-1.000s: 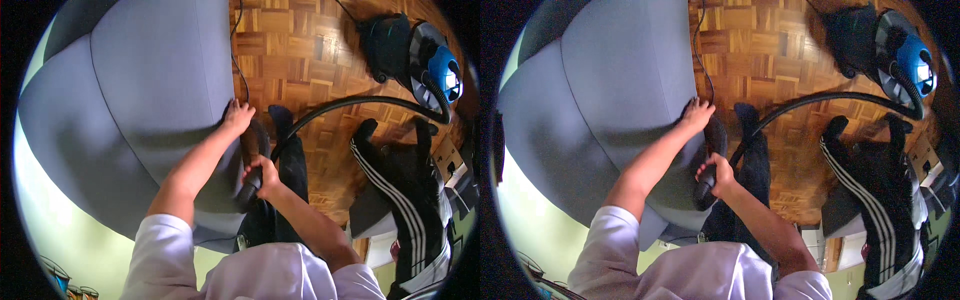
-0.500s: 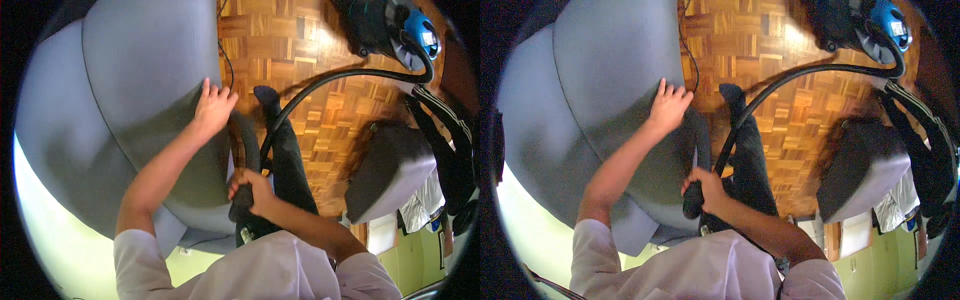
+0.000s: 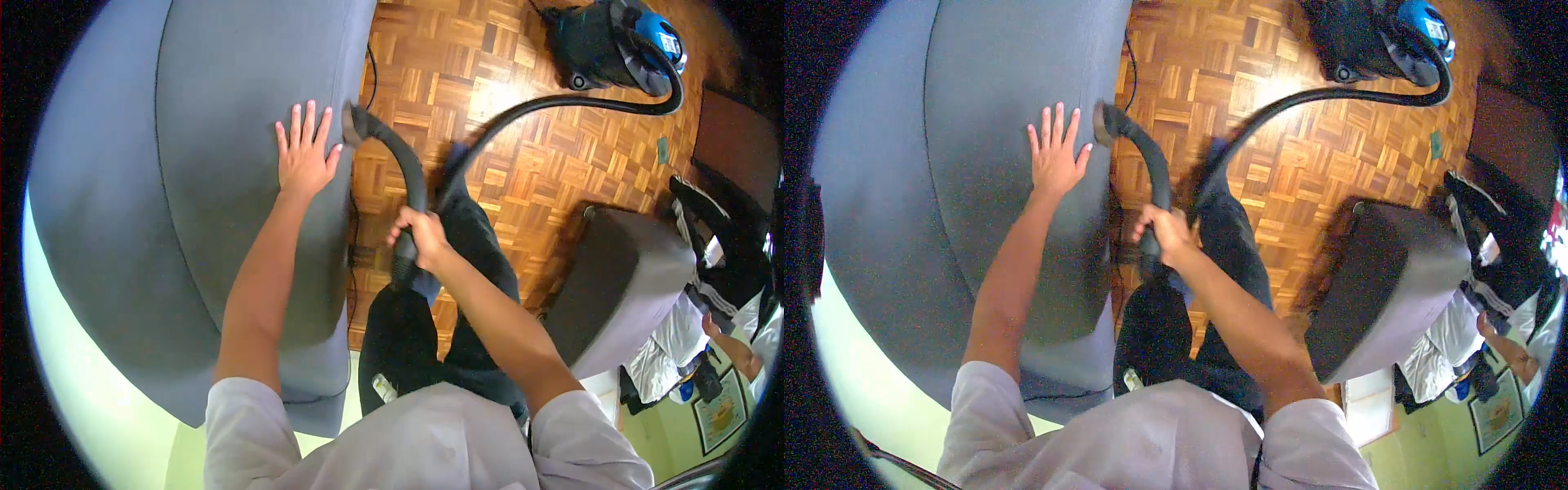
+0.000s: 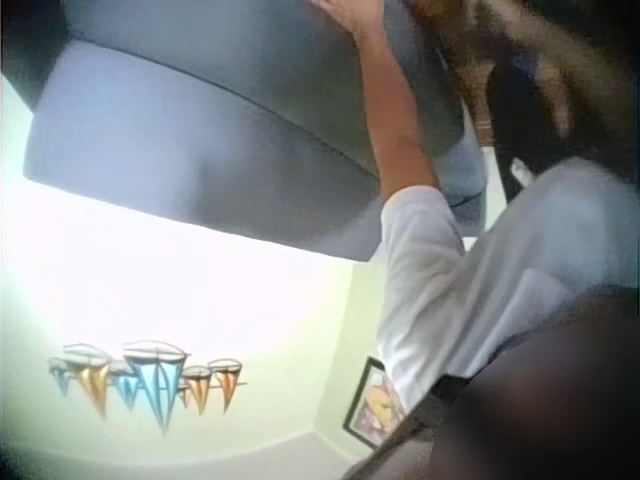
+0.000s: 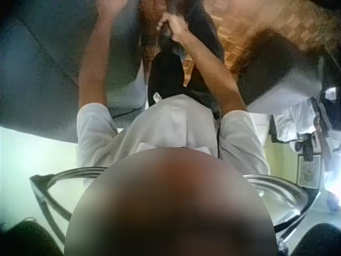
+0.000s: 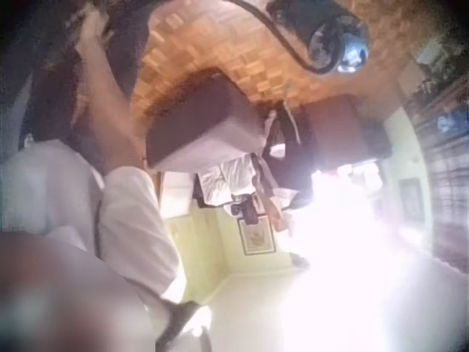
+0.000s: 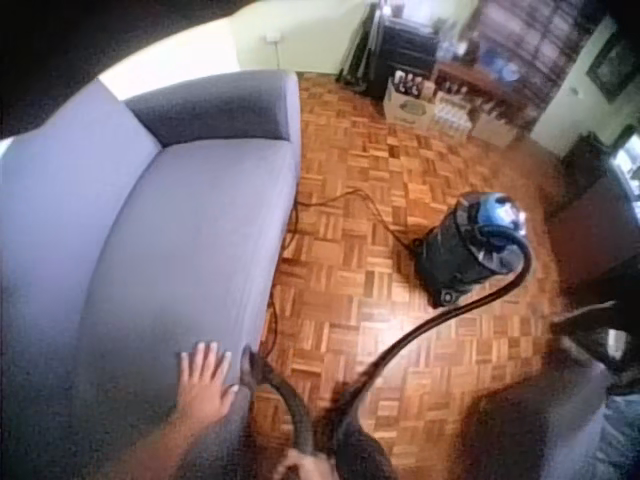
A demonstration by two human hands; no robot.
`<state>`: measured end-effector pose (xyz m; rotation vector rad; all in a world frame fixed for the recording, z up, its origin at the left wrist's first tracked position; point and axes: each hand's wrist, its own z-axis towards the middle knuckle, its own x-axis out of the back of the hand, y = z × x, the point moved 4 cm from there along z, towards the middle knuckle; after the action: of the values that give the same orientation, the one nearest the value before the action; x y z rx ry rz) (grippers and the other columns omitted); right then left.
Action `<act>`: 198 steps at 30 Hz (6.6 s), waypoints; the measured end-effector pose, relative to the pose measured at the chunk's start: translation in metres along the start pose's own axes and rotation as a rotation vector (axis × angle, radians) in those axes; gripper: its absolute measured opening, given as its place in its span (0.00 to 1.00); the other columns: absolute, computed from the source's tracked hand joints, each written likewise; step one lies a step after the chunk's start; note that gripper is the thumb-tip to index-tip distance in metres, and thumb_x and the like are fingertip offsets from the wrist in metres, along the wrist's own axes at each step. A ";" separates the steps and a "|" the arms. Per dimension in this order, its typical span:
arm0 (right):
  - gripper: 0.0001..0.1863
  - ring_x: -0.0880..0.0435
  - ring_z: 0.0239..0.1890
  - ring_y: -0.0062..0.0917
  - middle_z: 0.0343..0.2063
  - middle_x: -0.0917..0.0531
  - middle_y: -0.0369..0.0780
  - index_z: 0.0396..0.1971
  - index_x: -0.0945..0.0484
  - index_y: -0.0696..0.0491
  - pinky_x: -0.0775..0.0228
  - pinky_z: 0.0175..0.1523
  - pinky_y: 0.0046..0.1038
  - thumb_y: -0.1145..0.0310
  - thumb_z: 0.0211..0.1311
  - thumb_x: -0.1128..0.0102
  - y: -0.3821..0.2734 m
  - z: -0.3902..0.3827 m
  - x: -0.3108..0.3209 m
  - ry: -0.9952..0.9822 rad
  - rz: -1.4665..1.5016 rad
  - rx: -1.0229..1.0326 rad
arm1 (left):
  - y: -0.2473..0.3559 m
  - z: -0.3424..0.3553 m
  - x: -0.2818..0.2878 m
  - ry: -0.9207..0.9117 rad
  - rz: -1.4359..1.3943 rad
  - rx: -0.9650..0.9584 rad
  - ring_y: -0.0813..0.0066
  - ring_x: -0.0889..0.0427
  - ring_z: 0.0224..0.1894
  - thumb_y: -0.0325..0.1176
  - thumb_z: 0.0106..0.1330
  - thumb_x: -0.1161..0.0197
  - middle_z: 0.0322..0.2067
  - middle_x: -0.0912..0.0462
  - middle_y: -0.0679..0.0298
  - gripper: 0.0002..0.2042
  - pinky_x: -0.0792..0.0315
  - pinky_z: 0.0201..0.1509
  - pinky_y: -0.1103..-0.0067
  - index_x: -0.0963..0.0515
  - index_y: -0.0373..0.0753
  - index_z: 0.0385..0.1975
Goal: The person vacuums a gray couch and a matching ottoman using a vacuum nozzle, moving the tool across the surface and into the seams of the cushions.
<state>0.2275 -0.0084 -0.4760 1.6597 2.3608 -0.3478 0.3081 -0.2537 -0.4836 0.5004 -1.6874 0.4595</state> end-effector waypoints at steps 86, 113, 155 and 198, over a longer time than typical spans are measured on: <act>0.08 0.18 0.21 0.28 0.19 0.18 0.41 0.25 0.24 0.60 0.26 0.31 0.31 0.72 0.48 0.34 0.271 -0.081 0.231 -0.310 -1.887 -0.314 | 0.285 -0.613 -0.298 1.320 -2.670 1.993 0.59 0.17 0.35 0.50 0.72 0.43 0.31 0.19 0.58 0.18 0.21 0.43 0.62 0.24 0.38 0.38; 0.21 0.13 0.37 0.41 0.31 0.15 0.45 0.44 0.27 0.53 0.19 0.41 0.38 0.65 0.51 0.32 0.699 -0.042 0.090 -2.135 -2.830 1.415 | 0.227 -0.918 -0.243 2.581 -2.044 1.835 0.67 0.25 0.23 0.57 0.69 0.39 0.23 0.29 0.63 0.21 0.24 0.29 0.66 0.29 0.42 0.40; 0.28 0.14 0.29 0.46 0.30 0.14 0.50 0.46 0.19 0.52 0.21 0.38 0.47 0.45 0.53 0.31 0.658 -0.079 0.013 -1.462 -2.707 0.727 | 0.122 -0.893 -0.113 2.148 -1.792 2.022 0.73 0.28 0.17 0.45 0.75 0.45 0.25 0.25 0.64 0.14 0.31 0.17 0.75 0.35 0.48 0.54; 0.26 0.13 0.40 0.45 0.35 0.14 0.49 0.47 0.19 0.48 0.22 0.49 0.44 0.47 0.50 0.34 0.063 -0.062 0.018 -0.446 -2.295 0.405 | 0.121 -0.260 0.020 0.913 -1.875 1.800 0.70 0.28 0.15 0.36 0.75 0.49 0.28 0.29 0.62 0.28 0.26 0.19 0.70 0.52 0.53 0.70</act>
<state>0.2776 0.0484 -0.4272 -1.6225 2.4431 -1.1903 0.4484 -0.0103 -0.4237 2.2265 0.8596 0.4354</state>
